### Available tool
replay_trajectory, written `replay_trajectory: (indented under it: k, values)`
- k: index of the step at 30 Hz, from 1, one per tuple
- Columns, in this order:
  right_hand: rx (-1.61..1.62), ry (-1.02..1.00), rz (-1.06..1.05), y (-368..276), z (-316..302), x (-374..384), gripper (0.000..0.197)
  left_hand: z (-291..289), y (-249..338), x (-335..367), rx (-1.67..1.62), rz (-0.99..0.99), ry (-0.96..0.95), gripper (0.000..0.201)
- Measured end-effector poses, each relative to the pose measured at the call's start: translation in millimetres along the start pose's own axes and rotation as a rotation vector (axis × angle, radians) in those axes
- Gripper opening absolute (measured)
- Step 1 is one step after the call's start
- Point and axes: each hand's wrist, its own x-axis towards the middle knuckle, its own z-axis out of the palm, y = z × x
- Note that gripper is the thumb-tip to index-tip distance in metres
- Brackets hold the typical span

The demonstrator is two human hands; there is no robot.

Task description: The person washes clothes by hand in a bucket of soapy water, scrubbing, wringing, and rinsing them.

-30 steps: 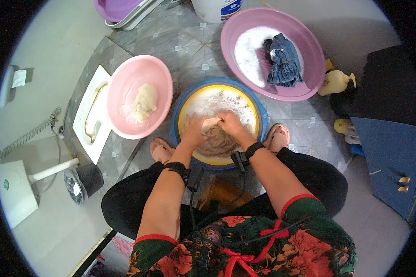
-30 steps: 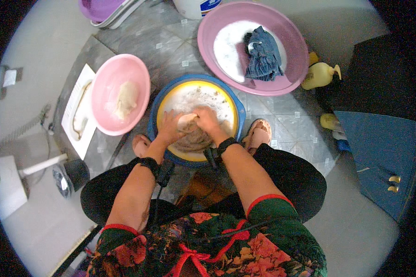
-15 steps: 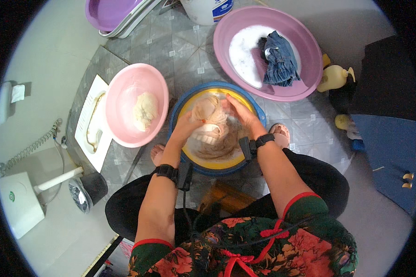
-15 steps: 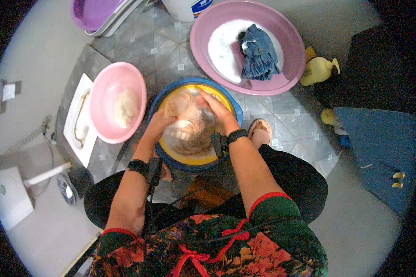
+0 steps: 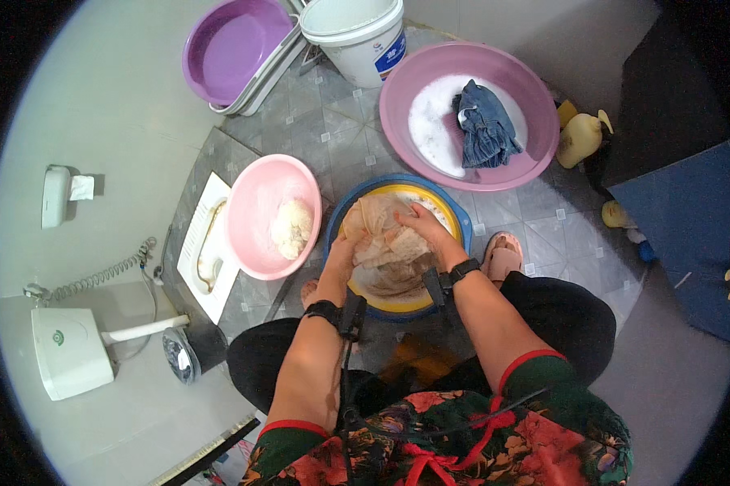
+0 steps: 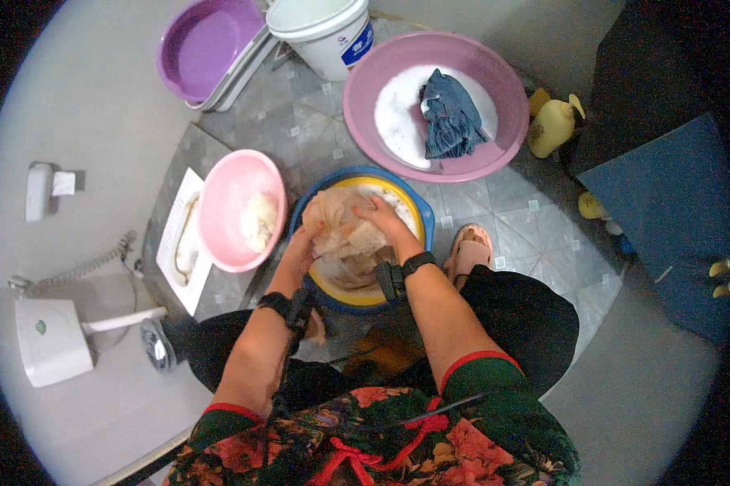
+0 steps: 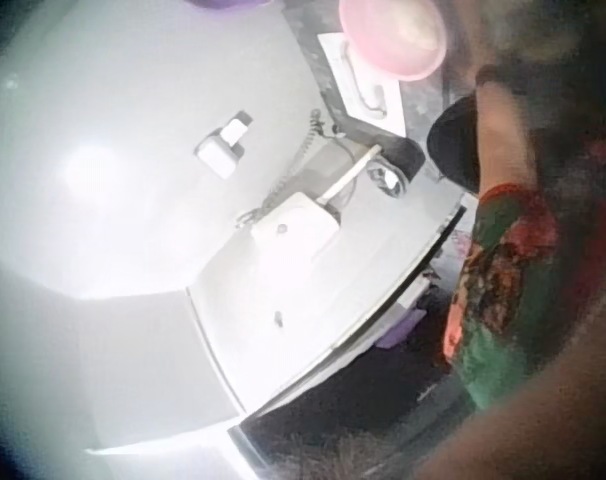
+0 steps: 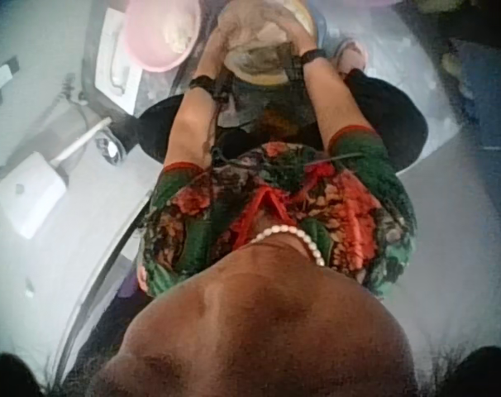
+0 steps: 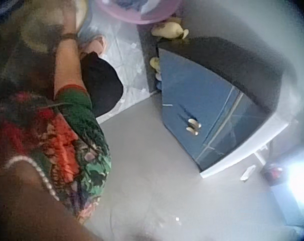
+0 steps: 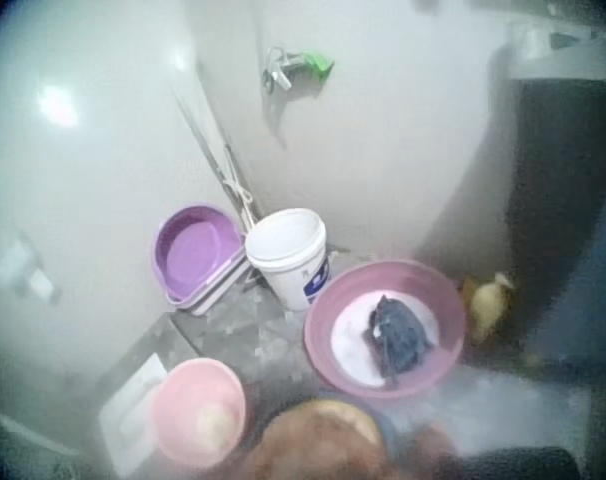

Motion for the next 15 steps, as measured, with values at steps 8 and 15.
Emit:
replay_trajectory:
  k: [8, 15]
  values:
    - [-0.950, 0.370, 0.058, -1.2, 11.9, 30.6, 0.055, 21.8, -71.0, 89.9, 0.096, -0.062, 0.183, 0.036]
    - [-1.412, 0.555, 0.063, 52.4, -15.4, 67.2, 0.042, 33.5, -114.3, 133.2, 0.535, -0.283, 0.233, 0.023]
